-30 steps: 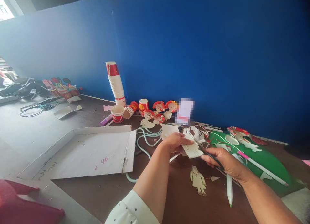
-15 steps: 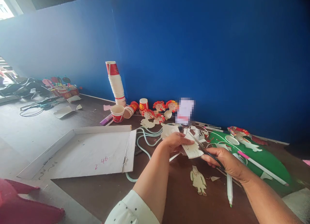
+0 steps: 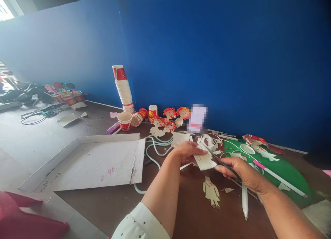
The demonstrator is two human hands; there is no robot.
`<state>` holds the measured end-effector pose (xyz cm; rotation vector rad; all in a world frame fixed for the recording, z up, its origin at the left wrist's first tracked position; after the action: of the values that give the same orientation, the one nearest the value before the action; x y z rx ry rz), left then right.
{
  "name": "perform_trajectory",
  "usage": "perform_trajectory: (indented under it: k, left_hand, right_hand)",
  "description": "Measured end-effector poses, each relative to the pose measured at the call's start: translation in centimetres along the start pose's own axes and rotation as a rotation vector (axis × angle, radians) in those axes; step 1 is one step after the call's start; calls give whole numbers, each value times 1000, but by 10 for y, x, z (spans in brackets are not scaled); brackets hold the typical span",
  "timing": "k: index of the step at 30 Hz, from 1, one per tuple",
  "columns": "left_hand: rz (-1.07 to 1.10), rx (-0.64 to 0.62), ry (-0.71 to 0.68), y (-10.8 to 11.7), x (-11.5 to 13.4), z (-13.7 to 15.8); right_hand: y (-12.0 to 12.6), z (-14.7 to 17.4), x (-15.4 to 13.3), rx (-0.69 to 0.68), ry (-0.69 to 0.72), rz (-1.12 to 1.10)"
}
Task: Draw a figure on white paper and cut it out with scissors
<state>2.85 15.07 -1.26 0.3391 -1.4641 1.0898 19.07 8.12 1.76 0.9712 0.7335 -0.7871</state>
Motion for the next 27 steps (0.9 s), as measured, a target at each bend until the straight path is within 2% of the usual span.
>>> perform_trajectory:
  k: [22,27]
  left_hand:
    - [6,17,12,-4,4,4]
    - [-18,-15,10,-2,1,1]
  right_hand:
    - [0,1,-1,-6,-6,18]
    - [3,3,-2,-35,-33,23]
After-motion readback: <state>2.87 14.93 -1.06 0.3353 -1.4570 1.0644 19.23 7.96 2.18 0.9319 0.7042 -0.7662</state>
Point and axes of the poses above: each hand's wrist, its own z-axis away from the middle knuckle, its own y-axis out of the back of the hand, x = y × z, the point moved 4 cm from there along -z, towards the middle knuckle, and after that the axes turned 6 degrees about -y, right-handed, at the moved point
